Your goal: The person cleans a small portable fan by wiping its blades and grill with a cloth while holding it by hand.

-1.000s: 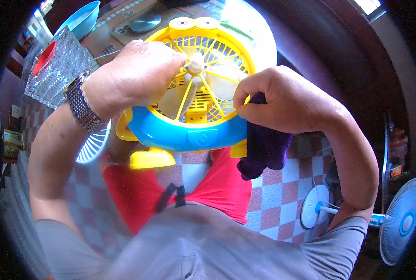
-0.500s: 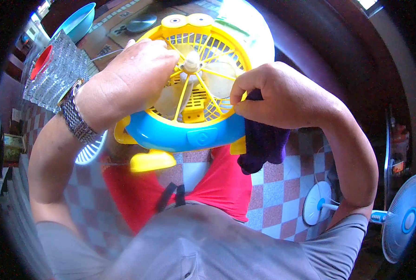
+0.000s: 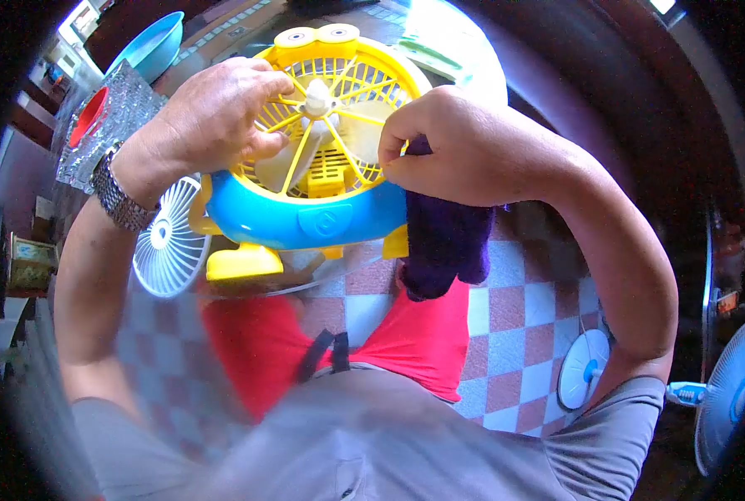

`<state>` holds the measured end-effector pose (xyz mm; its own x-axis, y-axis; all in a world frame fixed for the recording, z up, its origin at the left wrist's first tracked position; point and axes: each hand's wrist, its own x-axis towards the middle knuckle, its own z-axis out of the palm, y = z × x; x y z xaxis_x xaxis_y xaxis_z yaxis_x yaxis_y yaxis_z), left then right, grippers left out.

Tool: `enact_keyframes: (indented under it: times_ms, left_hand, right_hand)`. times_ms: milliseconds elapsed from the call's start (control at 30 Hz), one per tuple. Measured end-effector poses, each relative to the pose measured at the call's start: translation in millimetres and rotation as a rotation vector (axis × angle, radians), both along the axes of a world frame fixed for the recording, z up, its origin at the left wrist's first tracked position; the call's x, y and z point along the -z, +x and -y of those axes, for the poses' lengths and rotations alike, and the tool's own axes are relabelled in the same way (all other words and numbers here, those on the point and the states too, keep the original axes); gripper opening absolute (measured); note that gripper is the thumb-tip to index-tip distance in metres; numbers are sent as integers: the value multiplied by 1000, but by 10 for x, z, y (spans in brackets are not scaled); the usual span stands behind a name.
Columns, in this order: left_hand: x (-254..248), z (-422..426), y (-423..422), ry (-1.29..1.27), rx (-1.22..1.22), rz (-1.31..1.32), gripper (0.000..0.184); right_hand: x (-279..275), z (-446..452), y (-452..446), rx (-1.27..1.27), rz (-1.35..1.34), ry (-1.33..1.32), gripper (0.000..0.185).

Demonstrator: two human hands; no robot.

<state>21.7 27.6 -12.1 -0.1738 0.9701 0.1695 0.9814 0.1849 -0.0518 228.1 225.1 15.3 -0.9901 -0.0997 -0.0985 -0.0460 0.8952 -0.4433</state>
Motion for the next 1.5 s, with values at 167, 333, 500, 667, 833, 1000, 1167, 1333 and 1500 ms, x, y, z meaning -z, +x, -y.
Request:
enact_keyframes:
  times_ms: [167, 333, 500, 667, 833, 1000, 1167, 1333, 1500]
  left_hand:
    - [87, 60, -157, 27, -10, -21, 40]
    - [25, 52, -77, 8, -58, -60, 35]
    - [-123, 41, -8, -77, -49, -91, 37]
    - [-13, 89, -33, -51, -51, -57, 41]
    - [-73, 37, -51, -127, -45, 59, 41]
    - [-99, 30, -10, -156, -58, 38, 35]
    - [-155, 1, 0, -212, -89, 119, 36]
    - [-85, -2, -44, -165, -27, 127, 45]
    - [-76, -2, -61, -153, -23, 128, 51]
  right_hand:
    - [76, 79, -131, -25, -46, 25, 21]
    - [95, 55, -150, 7, -15, -25, 24]
    - [95, 17, -137, 10, -8, -58, 19]
    - [85, 43, -130, 32, 1, -46, 22]
    - [105, 28, -141, 55, 7, -82, 20]
    - [96, 37, -144, 66, 30, -122, 21]
    - [92, 36, -148, 44, 33, -105, 22]
    - [82, 14, -132, 59, 38, -127, 23]
    - [82, 1, -137, 61, 75, -169, 26]
